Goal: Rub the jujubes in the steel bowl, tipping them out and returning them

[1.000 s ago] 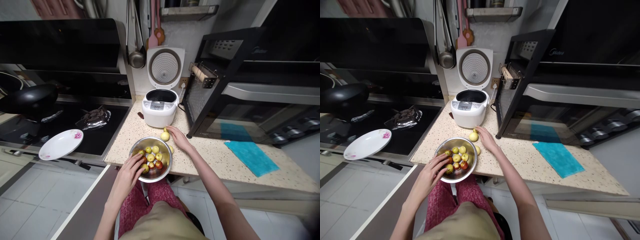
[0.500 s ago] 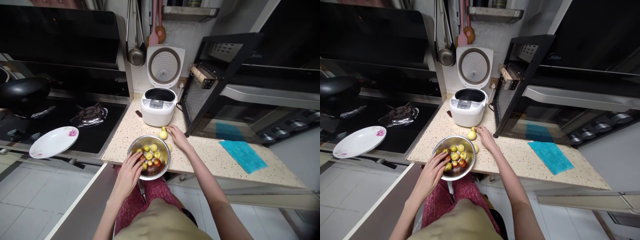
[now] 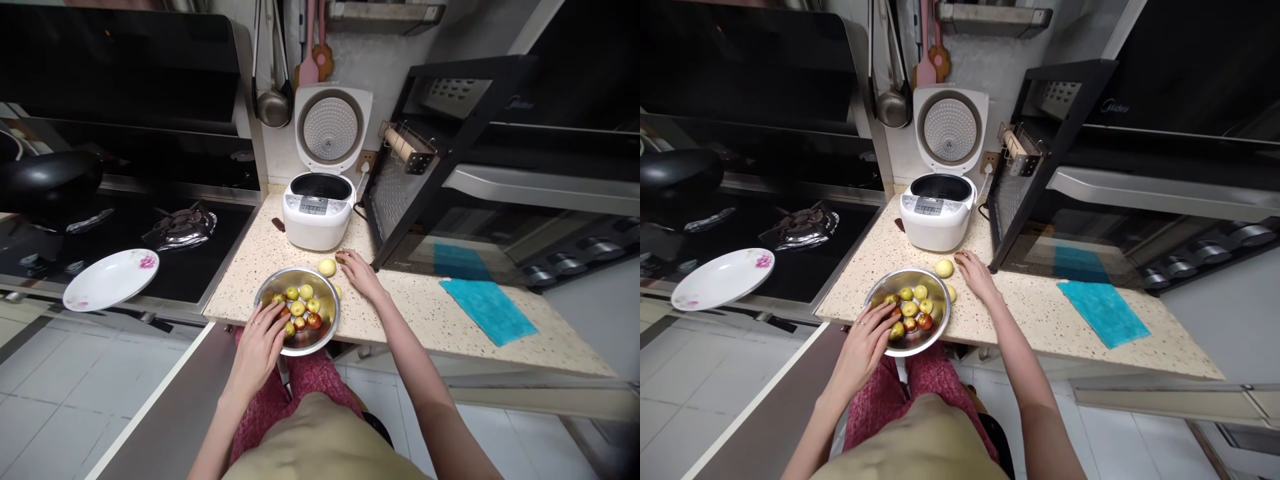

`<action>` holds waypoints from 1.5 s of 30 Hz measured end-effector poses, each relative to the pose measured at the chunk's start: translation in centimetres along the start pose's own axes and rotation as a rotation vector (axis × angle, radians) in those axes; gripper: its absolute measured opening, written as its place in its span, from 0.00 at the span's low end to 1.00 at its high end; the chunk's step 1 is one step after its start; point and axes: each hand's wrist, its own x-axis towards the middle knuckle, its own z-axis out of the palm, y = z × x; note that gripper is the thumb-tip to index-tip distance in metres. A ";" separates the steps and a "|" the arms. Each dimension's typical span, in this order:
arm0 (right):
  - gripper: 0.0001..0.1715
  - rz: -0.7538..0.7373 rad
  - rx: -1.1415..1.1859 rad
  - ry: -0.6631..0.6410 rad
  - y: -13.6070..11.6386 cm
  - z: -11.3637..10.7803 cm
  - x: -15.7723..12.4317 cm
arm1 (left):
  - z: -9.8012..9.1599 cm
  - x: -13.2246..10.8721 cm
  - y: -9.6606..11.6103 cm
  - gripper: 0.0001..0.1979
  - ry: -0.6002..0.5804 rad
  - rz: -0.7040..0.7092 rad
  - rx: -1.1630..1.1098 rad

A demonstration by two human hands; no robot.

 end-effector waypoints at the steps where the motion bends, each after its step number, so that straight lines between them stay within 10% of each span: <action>1: 0.18 0.002 -0.007 -0.008 0.0 0.0 0.0 | 0.0 0.0 0.1 0.18 -0.001 -0.006 0.001; 23: 0.14 0.106 -0.066 0.038 -0.3 0.4 0.8 | -0.4 -0.1 1.6 0.17 -0.064 -0.041 0.052; 29: 0.16 0.068 0.207 0.252 -4.5 -1.9 -1.1 | -0.6 -0.2 1.7 0.17 -0.065 -0.011 0.045; 37: 0.13 -0.110 0.259 -0.210 -12.4 -3.9 -4.3 | -0.6 -1.0 1.2 0.15 0.056 0.145 -0.029; 45: 0.10 -0.154 0.010 -0.239 -12.3 -2.8 -4.4 | -0.5 -1.0 0.9 0.15 0.063 0.203 -0.033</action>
